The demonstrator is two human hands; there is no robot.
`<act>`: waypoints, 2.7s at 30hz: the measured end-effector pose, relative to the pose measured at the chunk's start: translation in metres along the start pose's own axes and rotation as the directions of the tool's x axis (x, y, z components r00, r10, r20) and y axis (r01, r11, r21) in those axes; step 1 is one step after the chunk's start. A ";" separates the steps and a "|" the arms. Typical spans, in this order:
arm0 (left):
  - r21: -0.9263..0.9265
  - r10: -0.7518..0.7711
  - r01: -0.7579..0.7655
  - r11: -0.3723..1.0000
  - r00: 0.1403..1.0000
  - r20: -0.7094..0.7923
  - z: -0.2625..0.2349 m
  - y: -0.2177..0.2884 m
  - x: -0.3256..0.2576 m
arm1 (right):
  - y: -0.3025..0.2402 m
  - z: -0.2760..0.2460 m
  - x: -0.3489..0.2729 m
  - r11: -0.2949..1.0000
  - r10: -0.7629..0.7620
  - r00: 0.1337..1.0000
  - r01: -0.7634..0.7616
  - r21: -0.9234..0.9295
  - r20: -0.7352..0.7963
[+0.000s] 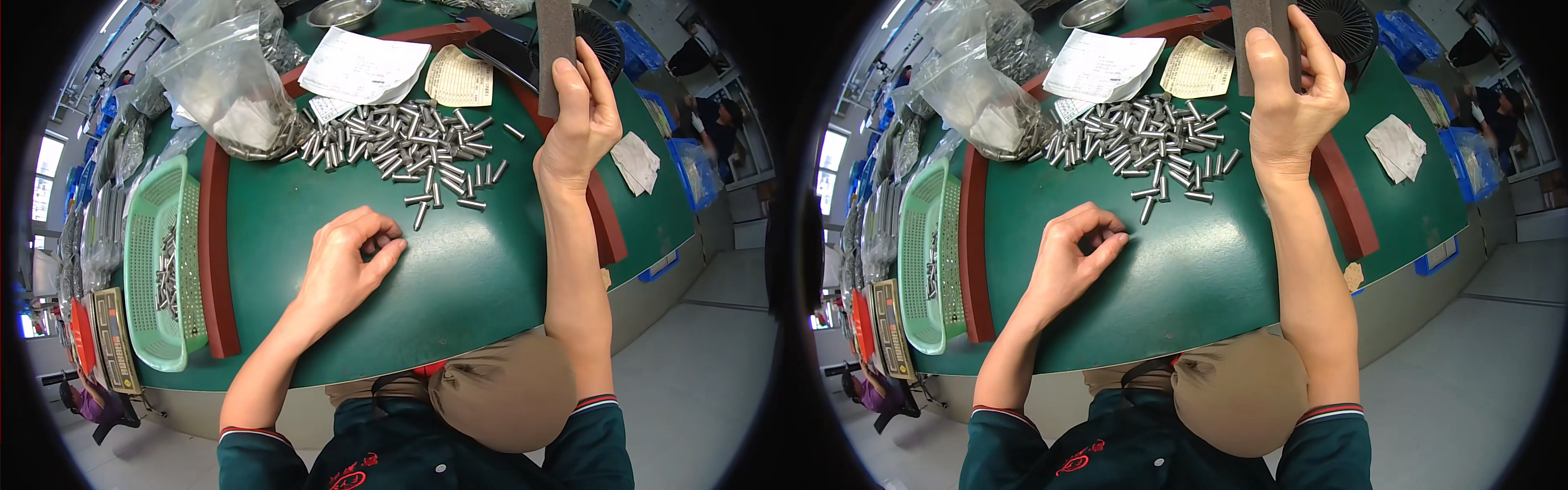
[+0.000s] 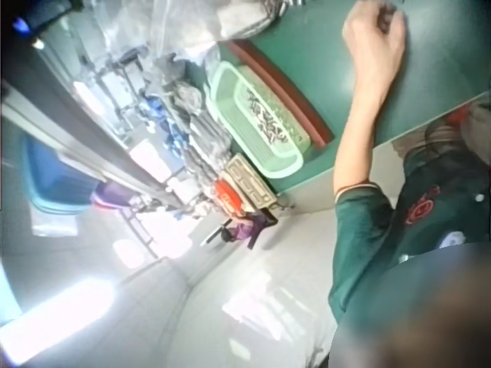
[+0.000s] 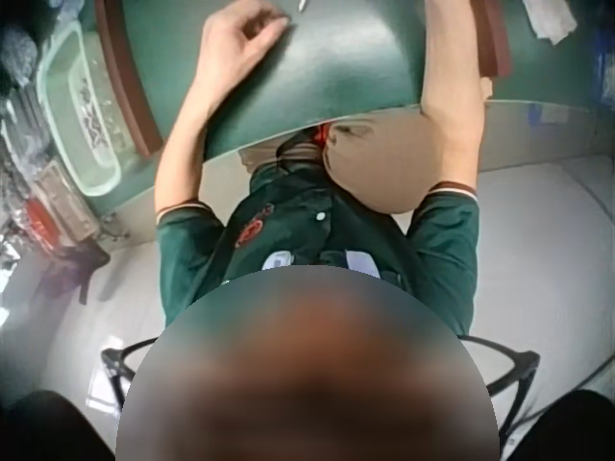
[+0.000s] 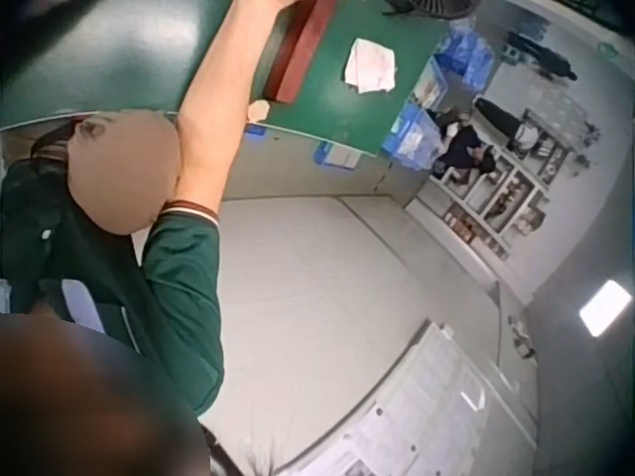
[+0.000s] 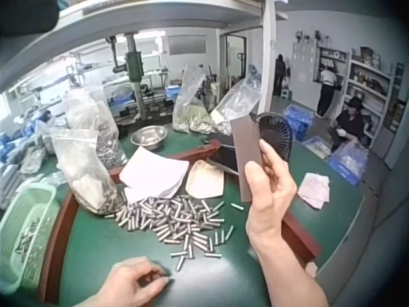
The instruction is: Sanding small cylindrical metal components using a sanding block.
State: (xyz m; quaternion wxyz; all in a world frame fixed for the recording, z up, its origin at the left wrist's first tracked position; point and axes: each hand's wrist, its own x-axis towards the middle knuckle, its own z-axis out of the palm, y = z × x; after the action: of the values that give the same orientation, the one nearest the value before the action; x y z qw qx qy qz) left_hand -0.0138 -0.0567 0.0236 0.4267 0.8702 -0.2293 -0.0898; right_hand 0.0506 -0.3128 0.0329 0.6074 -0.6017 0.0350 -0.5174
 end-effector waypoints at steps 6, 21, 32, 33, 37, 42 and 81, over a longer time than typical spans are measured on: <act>0.173 0.069 -0.064 0.983 0.997 -0.022 0.010 0.001 0.010 | 0.001 0.002 -0.001 1.000 -0.026 1.000 0.026 0.006 0.017; 0.185 0.093 -0.064 0.981 0.984 -0.152 0.004 0.004 0.005 | -0.003 0.003 -0.004 0.999 -0.031 0.998 0.032 -0.013 0.049; -0.186 -0.004 -0.087 0.979 0.898 -0.439 -0.048 -0.046 -0.011 | -0.045 0.027 -0.051 0.876 -0.142 0.491 0.467 -0.122 0.859; -0.194 -0.002 -0.098 0.976 0.888 -0.461 -0.049 -0.048 -0.012 | -0.045 0.030 -0.057 0.871 -0.151 0.437 0.484 -0.090 0.887; -0.148 0.020 -0.108 0.983 0.867 -0.499 -0.050 -0.051 -0.018 | -0.044 0.036 -0.069 0.852 -0.153 0.338 0.521 -0.050 0.929; -0.164 0.017 -0.119 0.979 0.855 -0.519 -0.056 -0.051 -0.020 | -0.044 0.040 -0.074 0.836 -0.196 0.283 0.548 0.010 0.939; -0.559 -0.288 0.049 0.828 0.892 -0.348 -0.057 -0.054 -0.022 | -0.044 0.039 -0.066 0.789 -0.199 0.302 0.614 -0.031 0.932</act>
State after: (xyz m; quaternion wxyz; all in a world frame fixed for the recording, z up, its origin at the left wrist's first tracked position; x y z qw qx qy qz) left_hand 0.0038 0.0224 0.0159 0.6814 0.7317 -0.0183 -0.0001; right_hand 0.0203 -0.2300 0.0396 0.2420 -0.8736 -0.3497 -0.2366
